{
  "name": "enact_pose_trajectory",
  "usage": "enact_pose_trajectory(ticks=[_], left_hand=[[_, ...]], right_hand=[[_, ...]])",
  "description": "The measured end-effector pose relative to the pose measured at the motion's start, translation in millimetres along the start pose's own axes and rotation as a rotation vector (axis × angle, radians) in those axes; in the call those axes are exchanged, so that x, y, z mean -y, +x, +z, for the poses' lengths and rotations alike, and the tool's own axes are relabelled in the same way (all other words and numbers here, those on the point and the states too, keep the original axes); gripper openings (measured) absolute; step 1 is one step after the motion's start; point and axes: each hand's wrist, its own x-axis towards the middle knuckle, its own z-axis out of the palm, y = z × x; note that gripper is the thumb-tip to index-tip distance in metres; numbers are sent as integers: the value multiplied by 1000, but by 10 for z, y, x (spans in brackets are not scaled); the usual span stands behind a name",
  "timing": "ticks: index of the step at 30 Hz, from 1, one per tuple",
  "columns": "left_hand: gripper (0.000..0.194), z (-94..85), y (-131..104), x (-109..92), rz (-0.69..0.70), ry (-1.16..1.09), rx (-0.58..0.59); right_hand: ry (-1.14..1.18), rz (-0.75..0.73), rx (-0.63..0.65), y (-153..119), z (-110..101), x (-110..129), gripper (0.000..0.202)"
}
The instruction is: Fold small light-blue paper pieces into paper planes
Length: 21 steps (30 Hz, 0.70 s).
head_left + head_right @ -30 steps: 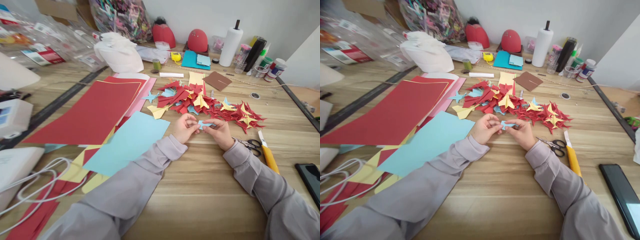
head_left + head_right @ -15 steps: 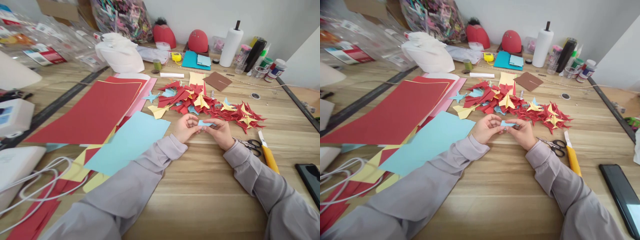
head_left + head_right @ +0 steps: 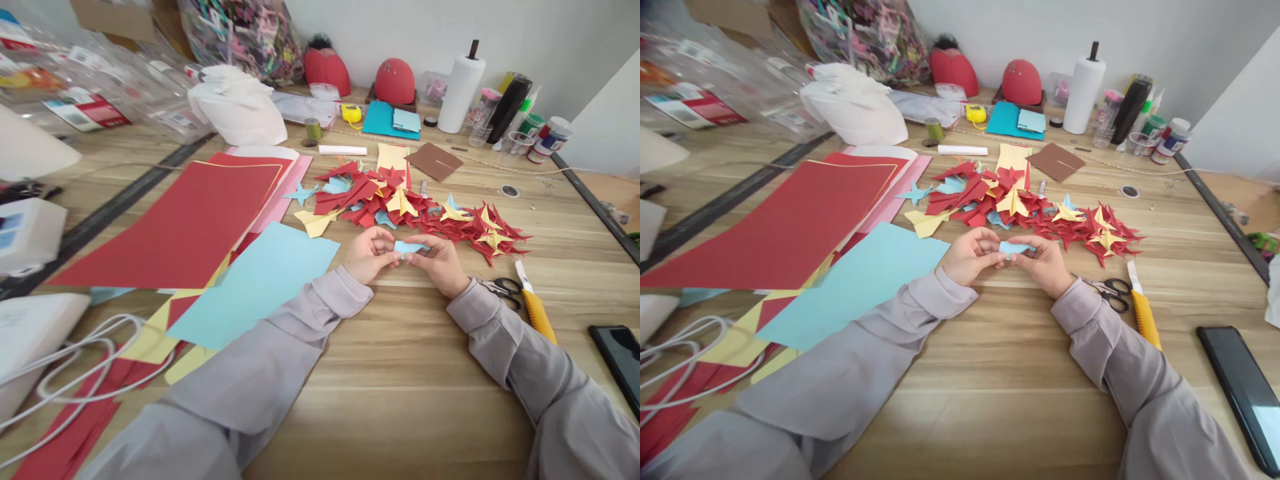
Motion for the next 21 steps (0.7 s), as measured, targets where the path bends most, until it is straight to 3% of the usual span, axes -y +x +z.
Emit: enact_pose_trajectory(ticks=[8, 15, 17, 21], left_hand=[[45, -53, 37, 12, -27, -43, 50], [40, -37, 41, 33, -39, -39, 9], [32, -9, 17, 41, 66, 46, -49], [11, 42, -72, 42, 538, 550, -170]], right_hand=[[54, 23, -3, 9, -29, 0, 36], [93, 16, -12, 23, -42, -36, 36], [78, 5, -40, 27, -40, -50, 36], [8, -18, -84, 30, -21, -58, 37]])
